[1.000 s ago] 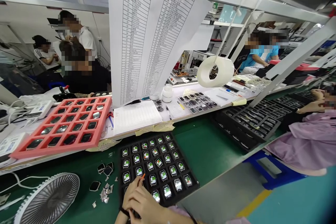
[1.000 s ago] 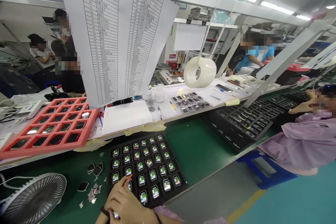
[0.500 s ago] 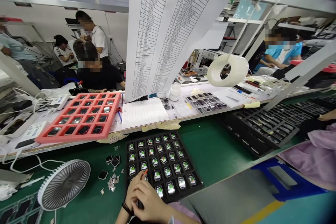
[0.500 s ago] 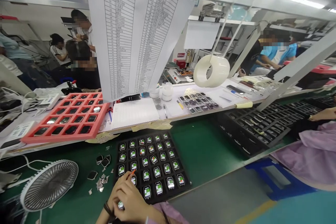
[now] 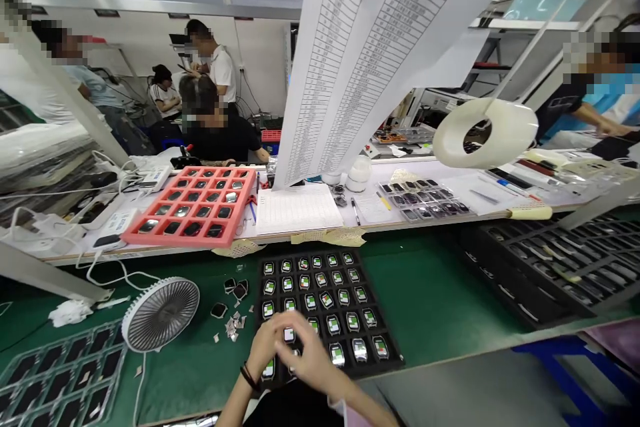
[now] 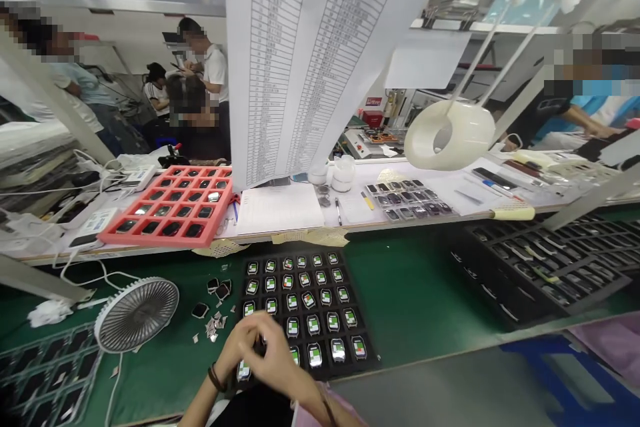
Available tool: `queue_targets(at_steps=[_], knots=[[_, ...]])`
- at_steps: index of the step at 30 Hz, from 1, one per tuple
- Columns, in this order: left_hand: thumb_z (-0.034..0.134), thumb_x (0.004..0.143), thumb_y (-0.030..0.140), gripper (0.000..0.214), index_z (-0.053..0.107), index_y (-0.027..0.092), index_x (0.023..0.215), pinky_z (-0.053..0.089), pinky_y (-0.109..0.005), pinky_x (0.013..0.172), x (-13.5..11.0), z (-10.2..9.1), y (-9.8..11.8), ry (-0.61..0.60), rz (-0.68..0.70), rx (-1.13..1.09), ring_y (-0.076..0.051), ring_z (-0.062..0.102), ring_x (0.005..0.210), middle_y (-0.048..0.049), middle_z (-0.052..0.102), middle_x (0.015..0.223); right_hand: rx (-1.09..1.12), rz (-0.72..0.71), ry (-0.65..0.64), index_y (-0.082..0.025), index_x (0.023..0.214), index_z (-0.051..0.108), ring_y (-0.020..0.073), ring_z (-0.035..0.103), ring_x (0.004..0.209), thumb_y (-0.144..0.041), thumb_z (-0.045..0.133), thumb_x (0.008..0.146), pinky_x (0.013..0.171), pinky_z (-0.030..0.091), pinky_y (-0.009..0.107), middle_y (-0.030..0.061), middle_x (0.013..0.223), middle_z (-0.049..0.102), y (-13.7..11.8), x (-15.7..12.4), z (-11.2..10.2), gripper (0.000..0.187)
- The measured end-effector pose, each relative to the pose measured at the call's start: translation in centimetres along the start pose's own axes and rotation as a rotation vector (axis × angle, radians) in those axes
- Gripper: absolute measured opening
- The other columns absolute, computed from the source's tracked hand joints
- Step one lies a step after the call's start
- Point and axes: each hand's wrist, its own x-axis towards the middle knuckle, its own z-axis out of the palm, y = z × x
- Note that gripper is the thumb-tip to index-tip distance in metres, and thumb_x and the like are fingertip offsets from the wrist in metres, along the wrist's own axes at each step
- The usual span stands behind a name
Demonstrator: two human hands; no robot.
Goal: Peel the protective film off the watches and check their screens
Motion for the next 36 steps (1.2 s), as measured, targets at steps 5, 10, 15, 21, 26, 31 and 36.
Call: queue_targets(at_steps=[5,10,15,21,26,31,36], knots=[[0.028,0.095,0.028,0.035,0.061,0.018,0.099,0.040,-0.022,0.063,-0.4,-0.1,-1.1,-0.002,-0.013,-0.085,-0.018,0.065,0.074,-0.0036,0.067,0.074,0.830,0.218,0.253,-0.025,0.109,0.055,0.0263,0.056,0.117,-0.047,0.045,0.086,0.104,0.038,0.057,0.0094,0.121,0.061,-3.9,4.3,-5.3,0.033],[0.028,0.093,0.027,0.034,0.061,0.016,0.096,0.039,-0.022,0.061,-0.5,0.4,-1.6,-0.018,-0.002,-0.117,-0.017,0.062,0.066,-0.0008,0.062,0.065,0.930,0.275,0.351,-0.028,0.108,0.056,0.0259,0.051,0.123,-0.049,0.045,0.085,0.107,0.033,0.060,0.0080,0.124,0.060,-5.4,4.6,-7.6,0.033],[0.025,0.094,0.032,0.038,0.060,0.016,0.096,0.038,-0.023,0.058,-0.3,0.5,-1.7,-0.023,0.014,-0.144,-0.017,0.061,0.063,-0.0011,0.062,0.065,0.857,0.302,0.370,-0.028,0.108,0.057,0.0257,0.052,0.121,-0.052,0.040,0.086,0.104,0.037,0.057,0.0079,0.119,0.060,-5.1,4.2,-7.4,0.037],[0.029,0.093,0.035,0.037,0.061,0.017,0.093,0.040,-0.024,0.059,-0.5,0.6,-1.5,0.004,0.018,-0.184,-0.018,0.060,0.062,-0.0005,0.059,0.062,0.769,0.306,0.340,-0.031,0.103,0.058,0.0214,0.060,0.093,-0.052,0.035,0.087,0.095,0.045,0.049,0.0031,0.094,0.060,-4.9,4.2,-7.5,0.035],[0.028,0.095,0.043,0.043,0.062,0.018,0.090,0.045,-0.028,0.074,-1.7,-0.6,0.2,0.254,0.165,-0.241,-0.020,0.059,0.084,-0.0082,0.060,0.090,0.596,0.310,0.251,-0.026,0.096,0.059,0.0147,0.053,0.057,-0.042,0.051,0.086,0.060,0.050,0.033,-0.0021,0.068,0.053,-3.1,3.5,-7.6,0.020],[0.038,0.095,0.040,0.038,0.069,0.020,0.098,0.042,-0.035,0.082,-3.1,-1.6,2.7,0.460,0.460,-0.108,-0.021,0.055,0.086,-0.0082,0.060,0.087,0.105,0.473,-0.156,-0.022,0.114,0.055,0.0120,0.052,0.055,-0.019,0.069,0.070,0.053,0.045,0.025,-0.0045,0.070,0.060,2.6,1.2,-5.5,0.045],[0.035,0.097,0.037,0.039,0.070,0.021,0.103,0.044,-0.034,0.080,-3.6,-0.5,3.9,0.277,0.628,-0.134,-0.019,0.058,0.081,-0.0080,0.067,0.088,-0.047,0.378,-0.174,-0.019,0.076,0.061,0.0173,0.061,0.072,-0.020,0.060,0.075,0.068,0.050,0.030,0.0010,0.076,0.066,6.5,-0.7,-2.6,0.003]])
